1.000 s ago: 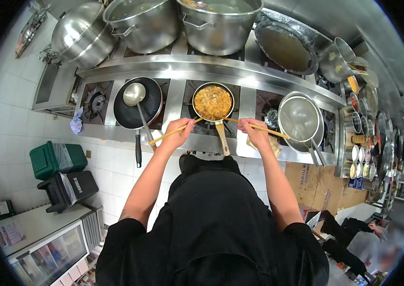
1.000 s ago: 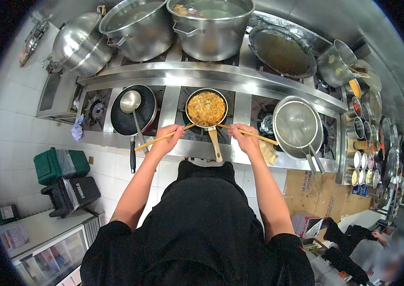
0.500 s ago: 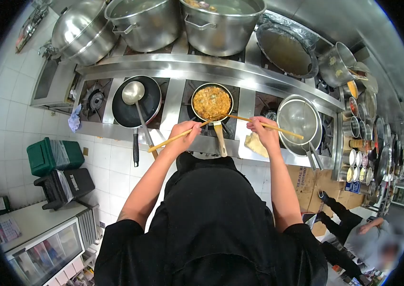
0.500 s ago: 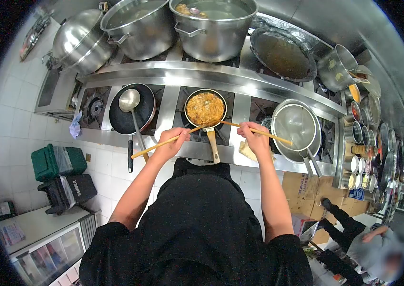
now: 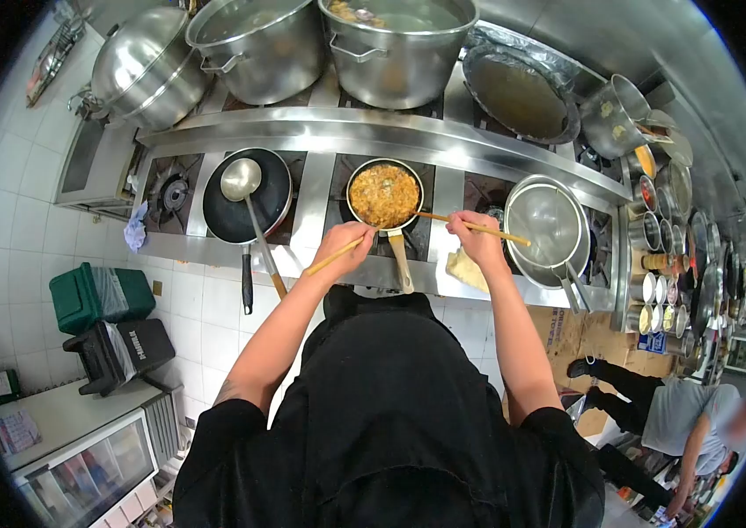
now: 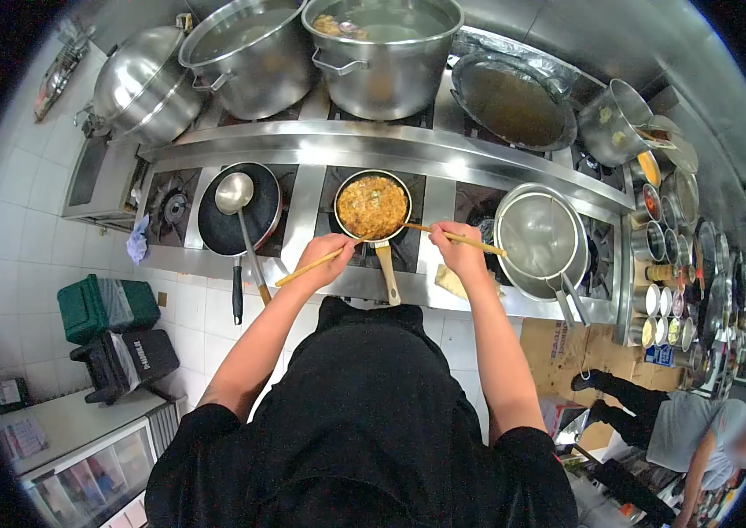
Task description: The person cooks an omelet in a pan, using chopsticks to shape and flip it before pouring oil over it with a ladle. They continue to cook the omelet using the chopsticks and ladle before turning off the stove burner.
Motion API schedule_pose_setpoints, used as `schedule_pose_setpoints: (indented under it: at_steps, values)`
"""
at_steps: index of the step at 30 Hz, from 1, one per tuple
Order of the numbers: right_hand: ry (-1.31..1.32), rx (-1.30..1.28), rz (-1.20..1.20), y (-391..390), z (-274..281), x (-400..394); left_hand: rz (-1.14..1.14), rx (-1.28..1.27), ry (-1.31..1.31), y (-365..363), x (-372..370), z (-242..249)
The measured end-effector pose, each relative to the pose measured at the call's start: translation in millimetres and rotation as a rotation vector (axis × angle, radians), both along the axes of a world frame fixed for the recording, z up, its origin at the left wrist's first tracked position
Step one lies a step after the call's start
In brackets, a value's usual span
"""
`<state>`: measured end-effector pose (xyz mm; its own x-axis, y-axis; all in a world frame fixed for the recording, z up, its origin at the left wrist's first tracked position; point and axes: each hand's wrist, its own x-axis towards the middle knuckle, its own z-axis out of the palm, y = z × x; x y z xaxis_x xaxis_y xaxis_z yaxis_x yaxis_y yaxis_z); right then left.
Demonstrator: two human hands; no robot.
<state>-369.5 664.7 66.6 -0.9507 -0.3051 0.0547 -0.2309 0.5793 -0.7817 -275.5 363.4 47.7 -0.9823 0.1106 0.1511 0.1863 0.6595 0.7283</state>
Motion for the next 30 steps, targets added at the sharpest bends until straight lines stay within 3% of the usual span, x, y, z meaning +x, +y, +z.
schedule_pose_setpoints:
  at_steps: [2, 4, 7, 9, 11, 13, 16, 17, 19, 24, 27, 30]
  values:
    - [0.006, -0.058, -0.011, -3.1, 6.6, 0.4, 0.01, 0.004, 0.025, 0.3, 2.4, 3.0]
    - [0.006, -0.114, -0.028, -8.6, 4.3, 3.2, 0.113, 0.212, 0.055, 4.5, 5.3, 14.6]
    - [-0.054, -0.226, -0.037, -17.0, -12.9, 4.1, 0.052, 0.005, 0.007, -3.4, 3.6, 3.0]
    - [-0.027, -0.053, -0.001, -17.1, -15.7, 4.4, 0.059, 0.056, 0.036, -4.8, 7.0, 4.7]
    - [-0.057, -0.049, -0.004, -18.0, -8.0, 6.0, 0.077, 0.111, 0.058, -7.5, 12.5, 12.8]
    - [-0.022, -0.24, -0.038, -28.7, -1.8, 13.7, 0.221, 0.146, 0.022, -12.5, 20.6, 23.2]
    - [-0.058, -0.272, 0.021, -45.5, -15.9, 15.1, 0.192, 0.062, 0.069, -26.5, 22.1, -5.5]
    - [-0.056, -0.275, 0.023, -45.0, -17.4, 15.0, 0.161, -0.019, 0.089, -30.2, 22.7, -11.1]
    - [0.041, -0.011, 0.061, -46.1, -10.5, 13.3, 0.178, 0.015, 0.1, -30.1, 22.9, 1.9]
    - [-0.041, -0.273, 0.004, -64.8, -1.1, 12.6, 0.237, 0.094, 0.064, -28.3, 19.8, 11.5]
    - [0.056, -0.059, 0.068, -63.3, -19.1, 5.8, 0.205, 0.018, 0.046, -28.3, 17.8, 12.8]
    - [-0.036, -0.112, 0.03, -62.4, -11.5, 7.8, 0.239, 0.057, 0.126, -25.1, 23.4, 31.2]
